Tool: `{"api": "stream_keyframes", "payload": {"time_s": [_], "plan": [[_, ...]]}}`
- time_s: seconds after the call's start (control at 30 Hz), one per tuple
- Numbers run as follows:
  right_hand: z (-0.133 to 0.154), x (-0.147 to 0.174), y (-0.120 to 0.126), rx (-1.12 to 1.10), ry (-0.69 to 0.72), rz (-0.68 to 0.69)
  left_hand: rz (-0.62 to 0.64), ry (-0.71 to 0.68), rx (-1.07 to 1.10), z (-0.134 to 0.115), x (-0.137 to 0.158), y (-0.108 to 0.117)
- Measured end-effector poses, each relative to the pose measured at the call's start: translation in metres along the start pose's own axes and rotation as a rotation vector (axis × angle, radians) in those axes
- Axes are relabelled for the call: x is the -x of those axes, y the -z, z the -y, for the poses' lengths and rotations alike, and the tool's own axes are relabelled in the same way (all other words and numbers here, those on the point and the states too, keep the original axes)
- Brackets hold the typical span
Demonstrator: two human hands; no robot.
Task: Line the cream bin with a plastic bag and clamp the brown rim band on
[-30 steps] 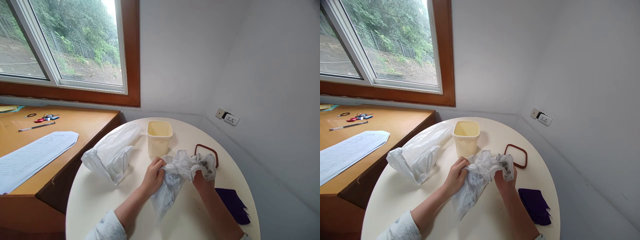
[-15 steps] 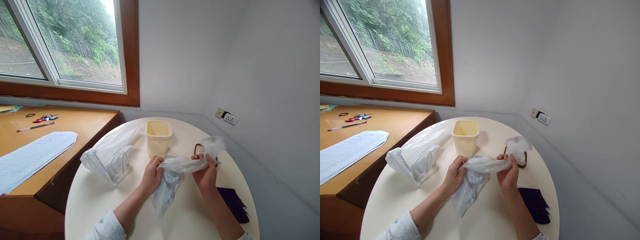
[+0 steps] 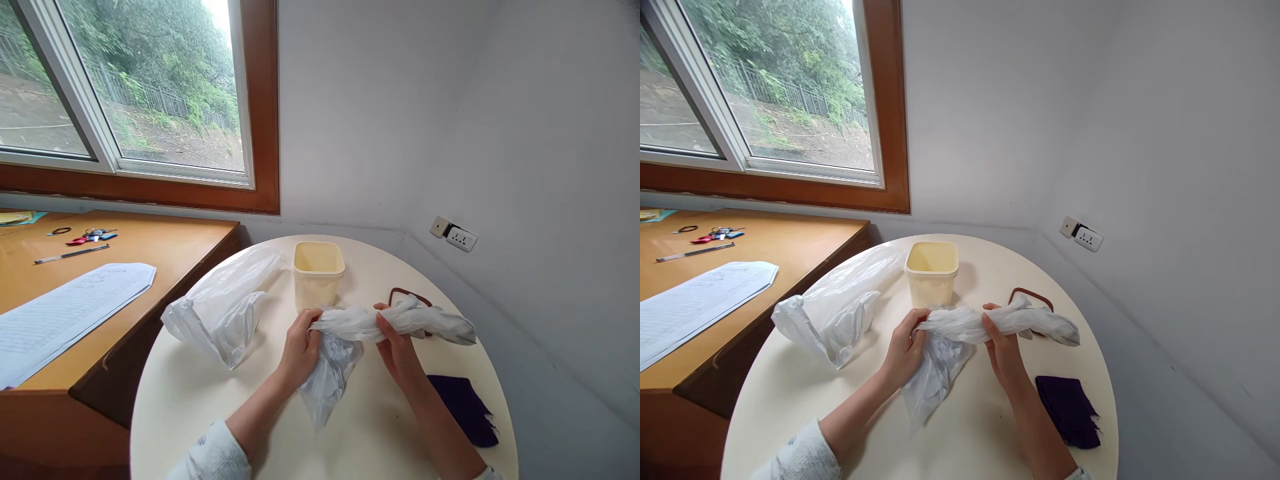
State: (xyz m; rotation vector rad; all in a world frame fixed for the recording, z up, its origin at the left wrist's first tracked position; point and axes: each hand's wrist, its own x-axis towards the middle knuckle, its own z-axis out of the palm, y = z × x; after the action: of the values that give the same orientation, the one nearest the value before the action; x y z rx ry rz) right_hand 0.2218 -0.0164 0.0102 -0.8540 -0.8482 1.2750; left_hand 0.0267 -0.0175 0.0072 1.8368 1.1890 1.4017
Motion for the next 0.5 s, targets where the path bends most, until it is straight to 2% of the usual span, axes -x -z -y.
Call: {"api": "stream_keyframes", "payload": {"time_s": [0.13, 0.27, 0.4, 0.5], "plan": [[0.002, -0.001, 0.002, -0.064, 0.006, -0.021, -0.015, 0.011, 0.048, 0.0, 0.0, 0.0], [0.004, -0.003, 0.001, -0.136, 0.063, 0.002, -0.085, -0.033, -0.054, -0.002, -0.001, 0.001], [0.002, -0.007, 0.003, -0.144, 0.093, 0.057, -0.088, -0.068, -0.085, -0.004, -0.001, 0.002], [0.0, -0.01, 0.009, -0.157, 0.094, 0.024, -0.096, -0.083, -0.093, -0.005, -0.001, 0.003]]}}
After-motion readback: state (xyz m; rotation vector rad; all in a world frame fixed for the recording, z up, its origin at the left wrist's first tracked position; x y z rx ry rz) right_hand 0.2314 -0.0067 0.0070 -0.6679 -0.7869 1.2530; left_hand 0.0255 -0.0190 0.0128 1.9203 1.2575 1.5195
